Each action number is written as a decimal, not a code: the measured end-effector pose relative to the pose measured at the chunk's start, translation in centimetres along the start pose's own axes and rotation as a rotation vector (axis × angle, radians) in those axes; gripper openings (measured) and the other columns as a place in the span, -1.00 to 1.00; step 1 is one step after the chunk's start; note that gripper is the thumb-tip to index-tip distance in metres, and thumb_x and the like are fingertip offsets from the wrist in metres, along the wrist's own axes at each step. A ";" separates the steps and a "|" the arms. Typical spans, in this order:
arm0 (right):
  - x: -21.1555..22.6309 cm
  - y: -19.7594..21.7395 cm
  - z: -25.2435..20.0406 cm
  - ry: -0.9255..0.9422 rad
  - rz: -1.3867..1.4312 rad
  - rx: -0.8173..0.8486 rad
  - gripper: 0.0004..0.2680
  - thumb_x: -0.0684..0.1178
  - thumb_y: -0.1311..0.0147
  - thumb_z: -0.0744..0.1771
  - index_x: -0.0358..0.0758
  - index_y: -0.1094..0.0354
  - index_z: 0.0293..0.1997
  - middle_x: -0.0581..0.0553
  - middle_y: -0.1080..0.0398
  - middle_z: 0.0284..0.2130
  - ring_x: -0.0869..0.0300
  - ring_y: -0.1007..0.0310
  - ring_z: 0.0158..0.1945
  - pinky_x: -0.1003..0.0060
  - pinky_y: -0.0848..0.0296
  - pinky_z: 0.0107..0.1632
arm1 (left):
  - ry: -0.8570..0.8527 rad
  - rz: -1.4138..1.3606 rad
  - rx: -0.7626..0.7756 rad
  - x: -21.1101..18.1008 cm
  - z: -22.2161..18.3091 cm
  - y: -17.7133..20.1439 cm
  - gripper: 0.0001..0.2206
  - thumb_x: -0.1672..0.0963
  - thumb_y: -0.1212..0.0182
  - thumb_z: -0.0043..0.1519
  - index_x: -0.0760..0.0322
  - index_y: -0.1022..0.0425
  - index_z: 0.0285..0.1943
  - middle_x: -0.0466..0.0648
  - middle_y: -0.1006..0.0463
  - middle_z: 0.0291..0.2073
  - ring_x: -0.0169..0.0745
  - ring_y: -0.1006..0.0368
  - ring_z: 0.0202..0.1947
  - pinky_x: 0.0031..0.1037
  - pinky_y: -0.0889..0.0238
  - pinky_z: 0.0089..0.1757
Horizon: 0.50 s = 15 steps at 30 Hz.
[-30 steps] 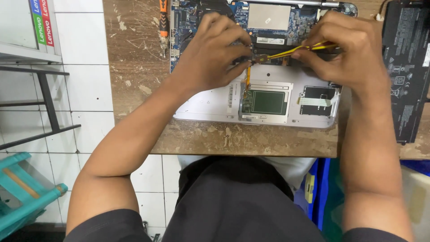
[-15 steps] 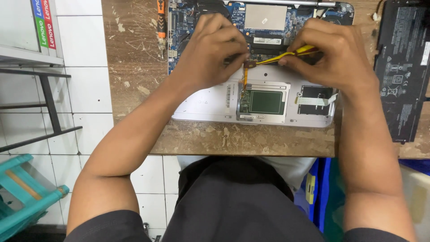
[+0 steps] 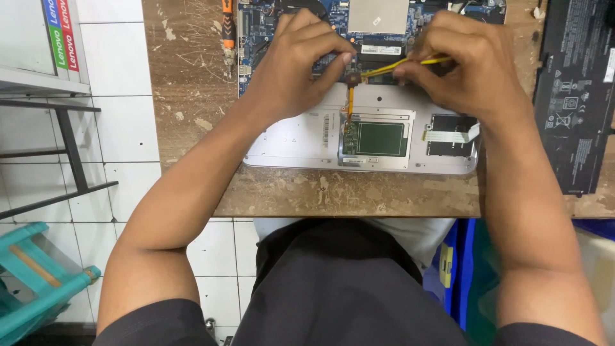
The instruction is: Removing a laptop battery and using tools to clean or repair the heatsink area.
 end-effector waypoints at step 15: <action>-1.3 0.9 -0.6 -0.006 0.029 -0.054 -0.72 -0.30 -0.63 0.51 -0.51 -0.47 -0.17 -0.32 -0.50 -0.20 -0.03 -0.46 -0.15 0.15 -0.30 -0.16 | 0.013 0.012 0.006 0.3 -0.1 -0.3 -0.90 0.27 -0.37 0.46 0.25 -0.67 0.07 -0.12 -0.64 -0.20 -0.09 -0.32 -0.11 -0.29 -0.04 -0.05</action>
Point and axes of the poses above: each hand's wrist, its own z-axis towards the middle knuckle, its own y-axis out of the back of the hand, x = y × z, the point moved 7 cm from there along z, towards the middle knuckle
